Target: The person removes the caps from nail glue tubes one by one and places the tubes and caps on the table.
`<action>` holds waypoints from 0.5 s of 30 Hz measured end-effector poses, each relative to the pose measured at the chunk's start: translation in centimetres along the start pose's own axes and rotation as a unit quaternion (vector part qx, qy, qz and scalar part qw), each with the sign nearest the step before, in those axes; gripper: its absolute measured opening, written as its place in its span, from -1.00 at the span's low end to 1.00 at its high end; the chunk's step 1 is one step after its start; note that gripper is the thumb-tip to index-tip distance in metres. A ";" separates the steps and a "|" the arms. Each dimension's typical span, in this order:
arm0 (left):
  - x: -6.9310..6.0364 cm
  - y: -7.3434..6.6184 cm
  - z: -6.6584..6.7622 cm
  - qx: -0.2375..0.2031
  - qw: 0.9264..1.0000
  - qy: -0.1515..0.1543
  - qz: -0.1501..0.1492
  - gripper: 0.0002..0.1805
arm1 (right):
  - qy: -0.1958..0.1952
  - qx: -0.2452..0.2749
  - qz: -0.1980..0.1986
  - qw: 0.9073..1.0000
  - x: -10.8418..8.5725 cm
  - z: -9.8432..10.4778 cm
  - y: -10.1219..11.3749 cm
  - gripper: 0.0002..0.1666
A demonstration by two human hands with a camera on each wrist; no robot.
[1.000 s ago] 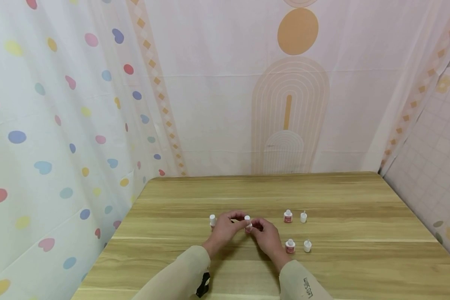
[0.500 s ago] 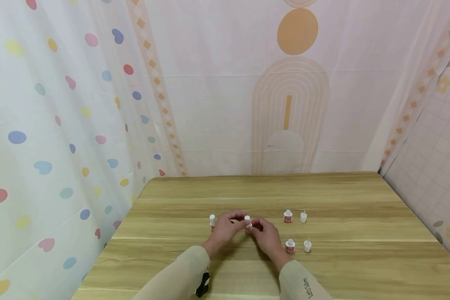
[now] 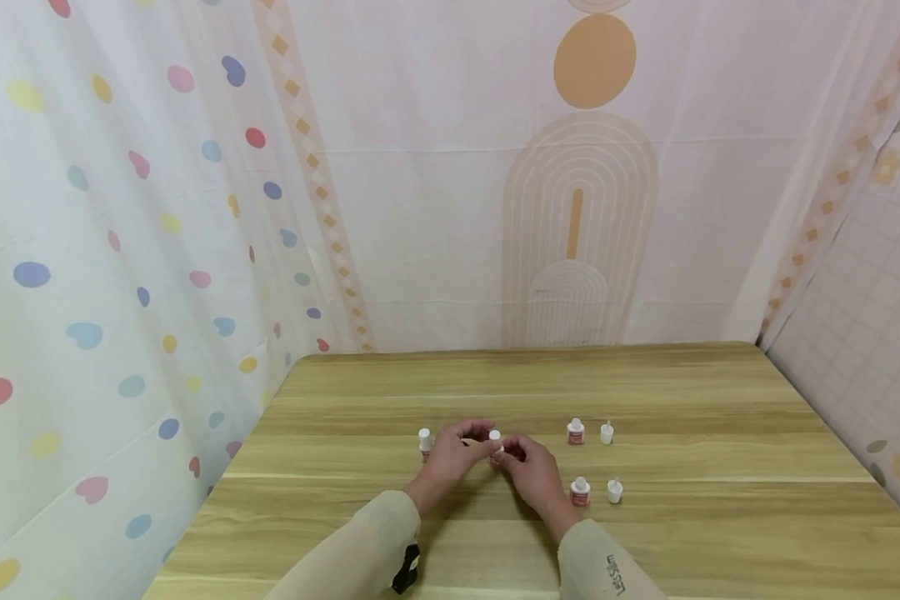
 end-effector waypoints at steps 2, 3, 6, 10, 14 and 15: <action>0.0 0.0 0.1 0.001 1.000 0.004 -0.001 -0.64 | -0.001 -0.001 -0.001 1.000 0.0 0.0 0.0 -0.95; -0.1 -0.1 0.1 0.001 1.000 0.005 0.001 -0.65 | -0.002 -0.001 0.000 1.000 0.0 0.0 0.1 -0.95; -0.1 -0.2 0.2 -0.001 1.000 0.005 0.013 -0.69 | -0.001 0.002 0.000 1.000 0.0 0.0 0.2 -0.94; -0.1 -0.3 0.2 -0.010 1.000 -0.003 0.025 -0.75 | -0.003 0.003 0.002 1.000 0.0 0.1 0.2 -0.92; 0.0 -0.5 0.2 -0.015 1.000 -0.016 0.023 -0.76 | -0.006 0.007 0.001 1.000 0.2 0.1 0.2 -0.90; 0.0 -0.6 0.2 -0.016 0.999 -0.018 0.021 -0.76 | -0.006 0.009 0.000 1.000 0.2 0.1 0.2 -0.90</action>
Point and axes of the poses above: each hand's wrist, its own x-axis towards the middle knuckle, its own z-axis out of the back of the hand, y = z × x, the point moved 2 cm from there along x, towards the middle knuckle, and after that the axes turned 3 degrees about -y, right-handed, at the moved point
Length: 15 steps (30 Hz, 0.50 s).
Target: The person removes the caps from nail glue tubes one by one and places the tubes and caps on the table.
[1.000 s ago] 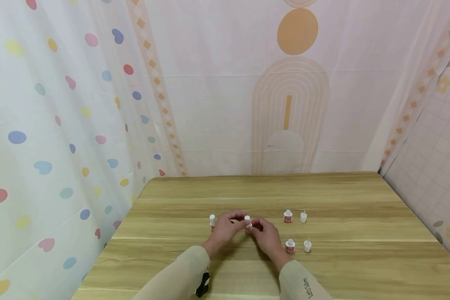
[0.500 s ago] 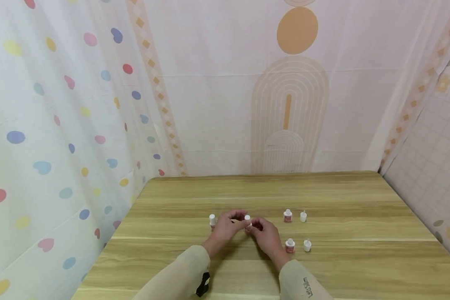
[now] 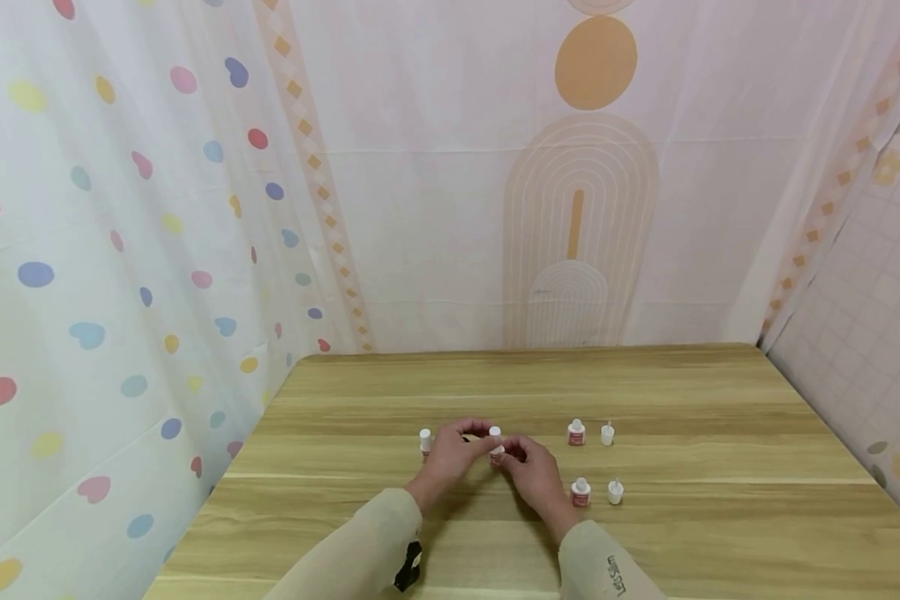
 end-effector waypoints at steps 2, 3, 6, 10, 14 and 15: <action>0.1 0.0 0.0 0.001 1.000 -0.003 -0.001 -0.76 | 0.000 0.006 -0.008 1.000 0.0 0.0 0.0 -0.91; 0.1 0.1 0.0 0.001 1.000 -0.005 -0.003 -0.76 | 0.000 0.004 -0.004 1.000 0.0 0.0 0.0 -0.91; 0.3 0.1 0.0 0.003 1.000 -0.009 -0.005 -0.75 | 0.000 0.006 -0.008 1.000 0.0 -0.1 0.0 -0.92; 0.3 -0.1 0.1 0.001 1.000 -0.013 -0.005 -0.73 | 0.002 0.008 -0.009 1.000 -0.1 -0.1 0.0 -0.94; 0.4 -0.3 0.1 0.005 1.000 -0.018 0.002 -0.75 | 0.005 0.014 -0.008 1.000 -0.1 0.0 0.0 -0.96; 0.4 -0.4 0.2 0.005 1.000 -0.018 0.003 -0.75 | 0.005 0.015 -0.009 1.000 -0.2 0.0 0.1 -0.96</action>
Point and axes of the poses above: each hand's wrist, its own x-axis towards the middle knuckle, its own z-axis out of the back of the hand, y = z × x, the point moved 2 cm from there along x, towards the middle knuckle, and after that the axes turned 3 degrees about -y, right-handed, at the moved point
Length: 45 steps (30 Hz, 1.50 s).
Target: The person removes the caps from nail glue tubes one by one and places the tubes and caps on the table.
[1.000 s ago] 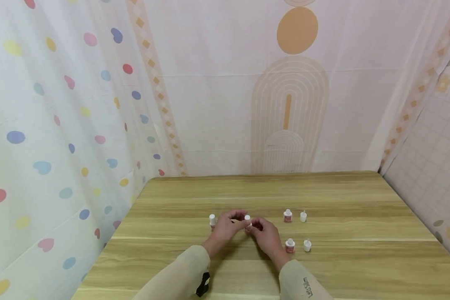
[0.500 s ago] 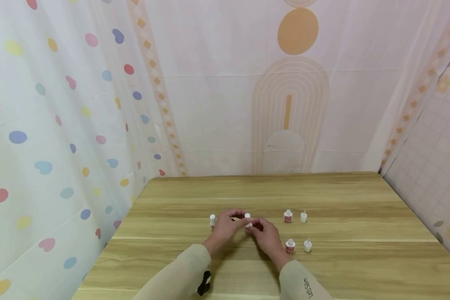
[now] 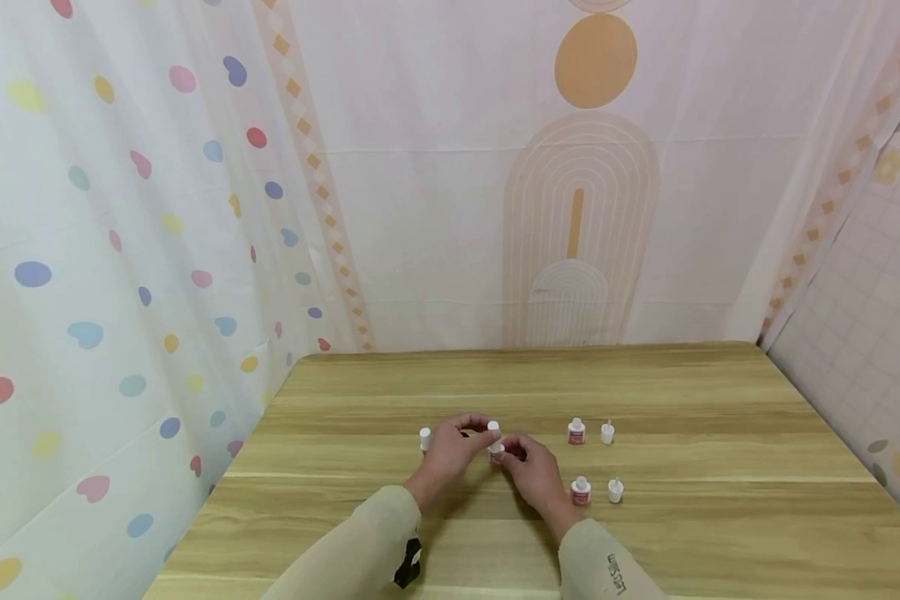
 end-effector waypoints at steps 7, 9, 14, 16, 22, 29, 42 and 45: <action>0.0 -0.5 0.2 -0.006 1.000 -0.003 -0.006 -0.76 | -0.002 -0.006 0.001 1.000 0.1 0.0 0.1 -0.94; 0.0 -0.5 0.2 -0.007 1.000 -0.005 -0.009 -0.76 | -0.003 -0.007 -0.002 1.000 0.1 0.0 0.1 -0.94; 0.0 -0.5 0.4 -0.012 1.000 -0.009 -0.020 -0.76 | -0.004 -0.011 -0.004 1.000 0.1 0.0 0.2 -0.92; 0.0 -0.6 0.4 -0.016 1.000 -0.010 -0.025 -0.77 | -0.004 -0.009 -0.005 1.000 0.1 0.0 0.2 -0.91; -0.1 -0.8 0.6 -0.020 0.999 -0.011 -0.025 -0.77 | -0.001 -0.003 -0.007 1.000 0.1 0.1 0.1 -0.92; -0.1 -0.8 0.8 -0.020 0.999 -0.013 -0.023 -0.78 | 0.003 -0.003 -0.008 1.000 0.0 0.1 0.1 -0.92; -0.5 -0.4 1.5 -0.021 0.999 -0.017 -0.018 -0.76 | 0.000 0.006 -0.008 1.000 0.0 0.0 0.3 -0.93; -0.5 -0.3 1.5 -0.023 0.999 -0.019 -0.014 -0.78 | 0.003 0.005 -0.007 1.000 0.0 0.0 0.4 -0.93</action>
Point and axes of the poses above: each hand's wrist, its own x-axis towards the middle knuckle, its own z-axis out of the back of the hand, y = z × x, the point moved 2 cm from there along x, towards the middle knuckle, and after that the axes turned 3 degrees about -y, right-handed, at the moved point
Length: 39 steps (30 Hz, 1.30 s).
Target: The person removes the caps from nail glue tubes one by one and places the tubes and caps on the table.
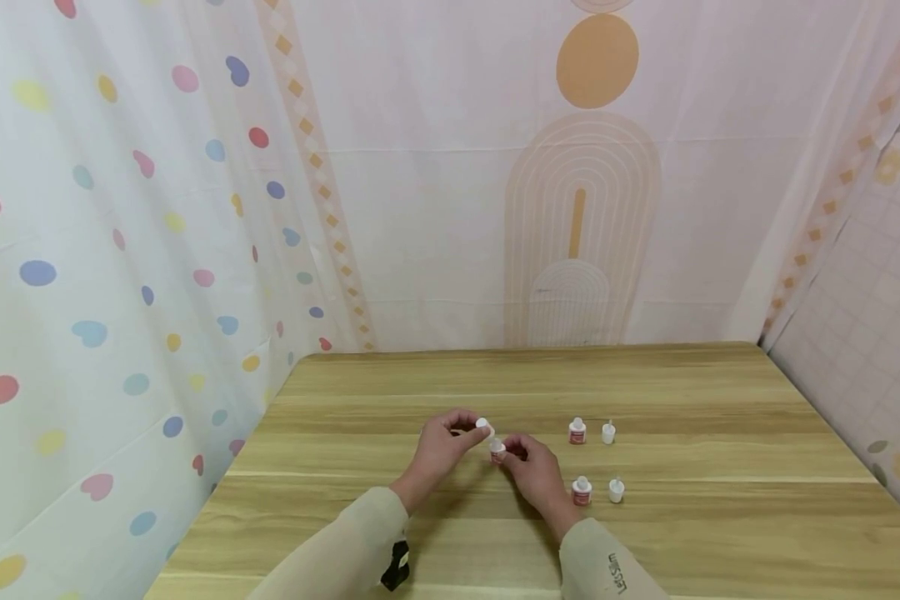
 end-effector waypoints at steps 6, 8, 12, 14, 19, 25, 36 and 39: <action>-0.1 0.2 0.1 -0.010 1.000 0.002 0.000 -0.81 | 0.006 -0.001 -0.005 1.000 -0.1 0.0 0.0 -0.93; -0.1 0.1 0.1 -0.011 1.000 0.004 -0.002 -0.81 | 0.007 -0.003 -0.005 1.000 -0.1 0.0 0.0 -0.93; -0.3 -0.1 0.2 -0.016 1.000 0.003 -0.001 -0.81 | 0.007 -0.006 -0.004 1.000 -0.1 0.1 0.0 -0.93; -0.3 -0.1 0.2 -0.019 1.000 0.001 -0.008 -0.81 | 0.006 -0.007 -0.004 1.000 -0.1 0.1 -0.1 -0.93; -1.0 -1.8 0.4 -0.014 1.000 0.000 -0.011 -0.81 | 0.004 -0.005 -0.001 1.000 -0.1 0.1 -0.1 -0.94; -0.4 -0.4 0.3 -0.008 1.000 0.002 -0.011 -0.77 | 0.002 0.000 0.003 1.000 -0.1 0.0 -0.1 -0.94; -0.5 -0.1 0.7 0.002 1.000 -0.006 -0.012 -0.79 | 0.003 -0.005 0.001 1.000 -0.1 0.0 -0.2 -0.95; -0.6 0.0 0.9 0.004 1.000 -0.008 -0.013 -0.80 | 0.005 -0.002 0.000 1.000 -0.1 0.0 -0.2 -0.95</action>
Point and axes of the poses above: each hand's wrist, its own x-axis towards the middle knuckle, its own z-axis out of the back of the hand, y = z × x, the point moved 2 cm from there along x, towards the middle knuckle, and after that the axes turned 3 degrees about -y, right-handed, at the moved point
